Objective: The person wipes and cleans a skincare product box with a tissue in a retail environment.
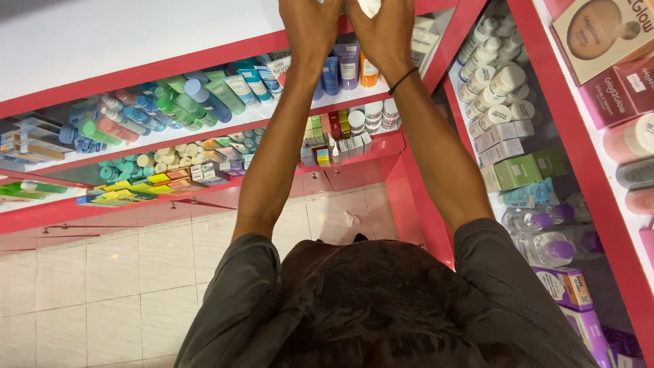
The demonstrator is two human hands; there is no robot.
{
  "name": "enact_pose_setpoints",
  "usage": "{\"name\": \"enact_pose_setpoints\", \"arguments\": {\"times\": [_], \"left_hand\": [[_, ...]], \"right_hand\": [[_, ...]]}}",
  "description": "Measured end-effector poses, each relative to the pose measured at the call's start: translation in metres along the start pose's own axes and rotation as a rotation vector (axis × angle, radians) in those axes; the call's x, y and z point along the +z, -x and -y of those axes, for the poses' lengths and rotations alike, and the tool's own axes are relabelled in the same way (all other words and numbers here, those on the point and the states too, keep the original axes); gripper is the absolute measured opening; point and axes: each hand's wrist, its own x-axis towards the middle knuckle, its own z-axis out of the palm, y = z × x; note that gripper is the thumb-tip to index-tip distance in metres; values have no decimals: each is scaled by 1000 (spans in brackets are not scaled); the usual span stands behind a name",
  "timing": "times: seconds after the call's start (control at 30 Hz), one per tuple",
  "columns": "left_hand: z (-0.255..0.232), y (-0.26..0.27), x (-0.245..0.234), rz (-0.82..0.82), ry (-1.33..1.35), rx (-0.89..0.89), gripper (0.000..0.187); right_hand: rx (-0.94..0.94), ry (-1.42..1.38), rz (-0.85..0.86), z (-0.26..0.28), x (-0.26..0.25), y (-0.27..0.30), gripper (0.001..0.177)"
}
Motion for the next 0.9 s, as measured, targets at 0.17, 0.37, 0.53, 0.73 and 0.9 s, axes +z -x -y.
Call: {"name": "enact_pose_setpoints", "arguments": {"times": [0.17, 0.37, 0.53, 0.73, 0.9], "left_hand": [[0, 0, -2, 31, -38, -5, 31], [-10, 2, -14, 30, 41, -30, 24], [-1, 5, -11, 40, 110, -22, 22], [-7, 6, -10, 26, 107, -74, 25], [-4, 5, -8, 28, 118, -54, 23]], "right_hand": [[10, 106, -19, 3, 2, 0, 37], [38, 134, -44, 11, 2, 0, 40], [-43, 98, -59, 29, -11, 1, 29], [-92, -33, 59, 65, -33, 4, 22], [-81, -44, 90, 55, -30, 6, 28]]}}
